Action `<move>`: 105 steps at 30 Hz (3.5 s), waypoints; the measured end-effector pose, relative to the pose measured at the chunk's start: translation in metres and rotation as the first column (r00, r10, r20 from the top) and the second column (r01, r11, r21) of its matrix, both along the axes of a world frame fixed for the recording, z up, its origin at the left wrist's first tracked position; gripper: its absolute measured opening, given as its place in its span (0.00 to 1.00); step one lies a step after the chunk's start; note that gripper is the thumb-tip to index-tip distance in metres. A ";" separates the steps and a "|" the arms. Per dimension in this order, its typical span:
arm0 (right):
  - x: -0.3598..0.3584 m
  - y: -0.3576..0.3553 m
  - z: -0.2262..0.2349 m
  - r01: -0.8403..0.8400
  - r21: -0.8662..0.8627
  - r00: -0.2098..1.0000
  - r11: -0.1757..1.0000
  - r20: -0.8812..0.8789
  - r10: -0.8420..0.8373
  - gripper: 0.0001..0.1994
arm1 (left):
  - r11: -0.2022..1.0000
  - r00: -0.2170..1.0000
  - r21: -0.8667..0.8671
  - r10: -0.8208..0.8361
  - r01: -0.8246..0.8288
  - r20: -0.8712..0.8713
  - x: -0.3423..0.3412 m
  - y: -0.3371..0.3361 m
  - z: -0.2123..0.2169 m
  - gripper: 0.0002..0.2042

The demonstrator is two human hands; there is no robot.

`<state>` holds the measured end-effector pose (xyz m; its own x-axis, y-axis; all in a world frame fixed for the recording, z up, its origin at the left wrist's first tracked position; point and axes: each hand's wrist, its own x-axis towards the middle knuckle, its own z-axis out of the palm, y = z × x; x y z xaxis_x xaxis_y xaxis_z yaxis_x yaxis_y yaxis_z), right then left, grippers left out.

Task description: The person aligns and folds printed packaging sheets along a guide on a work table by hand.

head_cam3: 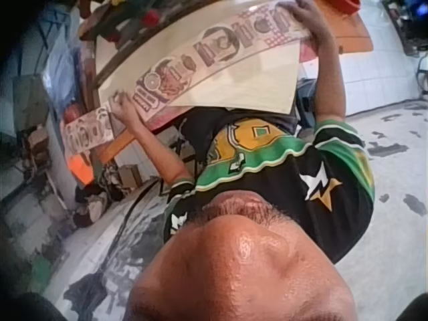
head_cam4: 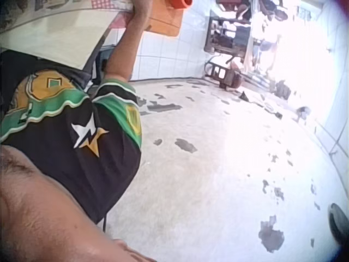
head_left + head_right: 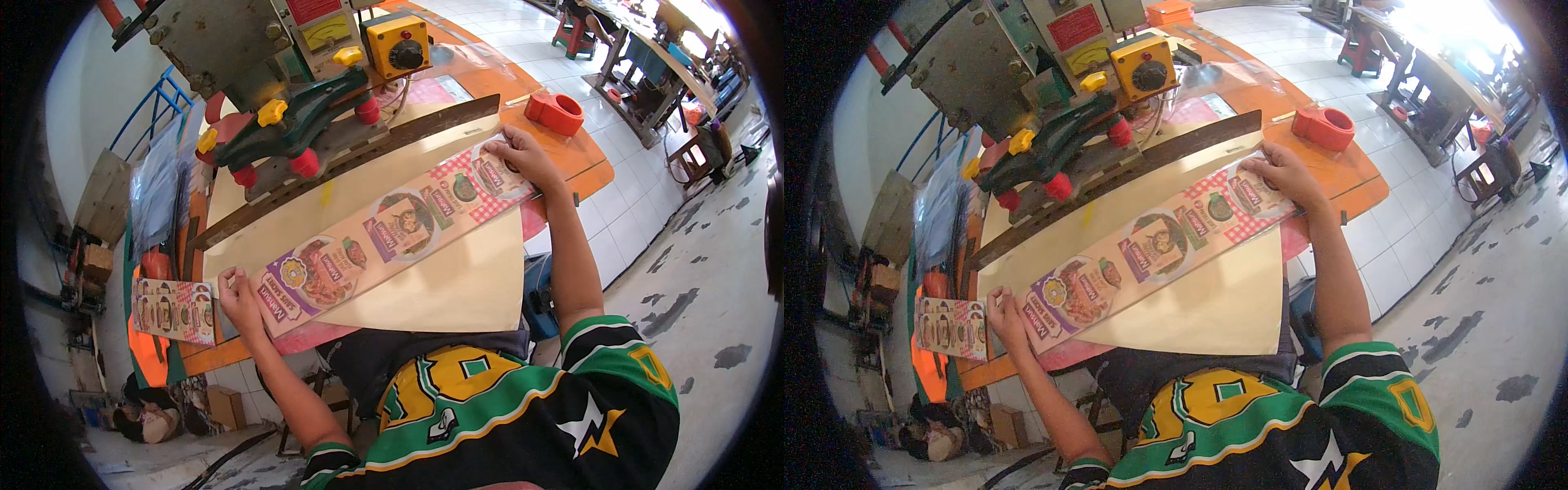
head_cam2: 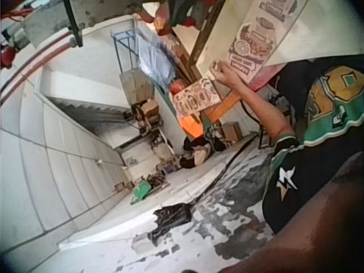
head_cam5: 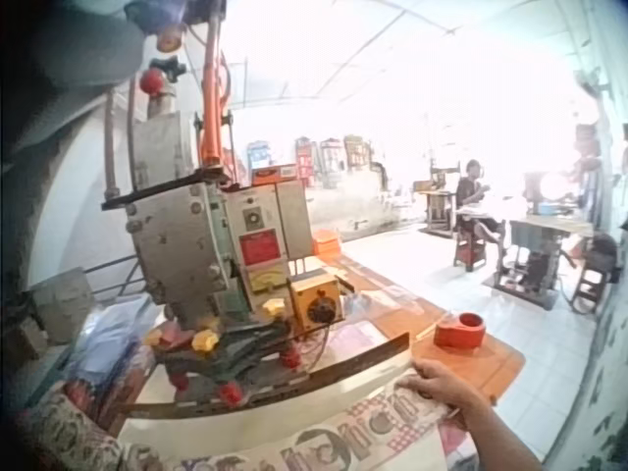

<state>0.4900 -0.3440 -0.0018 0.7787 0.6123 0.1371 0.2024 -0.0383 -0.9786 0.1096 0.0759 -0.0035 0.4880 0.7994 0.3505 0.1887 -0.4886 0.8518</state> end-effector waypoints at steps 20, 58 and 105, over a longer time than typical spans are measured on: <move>0.003 -0.002 0.000 -0.028 -0.033 0.999 0.999 -0.023 0.027 0.17 | 0.999 0.999 -0.032 -0.013 0.015 0.048 0.003 -0.004 0.001 0.12; 0.003 -0.004 -0.007 0.119 0.192 0.992 0.974 0.028 -0.126 0.12 | 0.963 0.946 -0.207 -0.105 0.174 0.307 -0.002 -0.002 0.000 0.14; -0.018 0.004 0.005 0.377 0.257 0.760 0.890 0.462 -0.456 0.17 | 0.975 0.976 -0.154 -0.134 0.161 0.173 0.001 -0.004 -0.001 0.16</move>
<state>0.4718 -0.3395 0.0037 0.7507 0.1865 0.6338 0.6567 -0.1058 -0.7467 0.1104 0.0715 -0.0041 0.5532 0.7763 0.3022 -0.0203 -0.3500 0.9365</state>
